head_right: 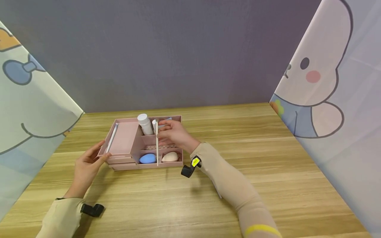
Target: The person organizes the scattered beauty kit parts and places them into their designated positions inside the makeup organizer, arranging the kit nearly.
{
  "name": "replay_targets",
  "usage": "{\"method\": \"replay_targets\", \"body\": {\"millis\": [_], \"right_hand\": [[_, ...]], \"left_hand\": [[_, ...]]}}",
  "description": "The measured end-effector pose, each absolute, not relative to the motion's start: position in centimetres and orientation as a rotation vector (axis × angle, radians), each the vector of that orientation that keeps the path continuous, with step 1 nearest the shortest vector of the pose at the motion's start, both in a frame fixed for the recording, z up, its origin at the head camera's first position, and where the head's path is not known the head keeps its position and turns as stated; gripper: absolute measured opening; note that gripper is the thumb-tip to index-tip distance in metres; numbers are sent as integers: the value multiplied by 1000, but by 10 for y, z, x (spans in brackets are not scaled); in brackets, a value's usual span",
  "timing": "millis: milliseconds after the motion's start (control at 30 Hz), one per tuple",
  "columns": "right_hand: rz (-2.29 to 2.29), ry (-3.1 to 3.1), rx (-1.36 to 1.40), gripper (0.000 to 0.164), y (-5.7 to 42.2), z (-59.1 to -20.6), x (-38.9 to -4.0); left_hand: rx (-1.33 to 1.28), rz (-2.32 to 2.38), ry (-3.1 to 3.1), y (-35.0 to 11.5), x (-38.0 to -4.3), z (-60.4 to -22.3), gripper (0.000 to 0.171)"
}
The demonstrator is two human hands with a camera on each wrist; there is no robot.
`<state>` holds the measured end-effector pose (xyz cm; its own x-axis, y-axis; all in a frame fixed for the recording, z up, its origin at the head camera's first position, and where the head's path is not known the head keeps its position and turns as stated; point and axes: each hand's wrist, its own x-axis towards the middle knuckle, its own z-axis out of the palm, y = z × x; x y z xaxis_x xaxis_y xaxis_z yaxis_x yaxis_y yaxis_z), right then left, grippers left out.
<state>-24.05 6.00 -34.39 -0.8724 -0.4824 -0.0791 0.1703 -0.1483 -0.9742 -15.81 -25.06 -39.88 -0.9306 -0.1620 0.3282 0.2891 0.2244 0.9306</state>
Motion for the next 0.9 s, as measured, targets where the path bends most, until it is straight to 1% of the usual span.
{"method": "replay_targets", "body": {"millis": [333,633,767,900], "right_hand": [[-2098,1677,-282,55,38,-336,-246],[-2144,1638,-311,51,17,-329,-247],[-2146,1625,-341,53,9,-326,-248],[-2150,1617,-314,53,0,-323,-251]], "left_hand": [[-110,-1786,-2127,-250,-157,-398,48],[-107,-1751,-2163,-250,-158,-398,48],[-111,-1758,-2150,-251,-158,-398,48],[-109,-1757,-2144,-251,-158,-399,49]]}}
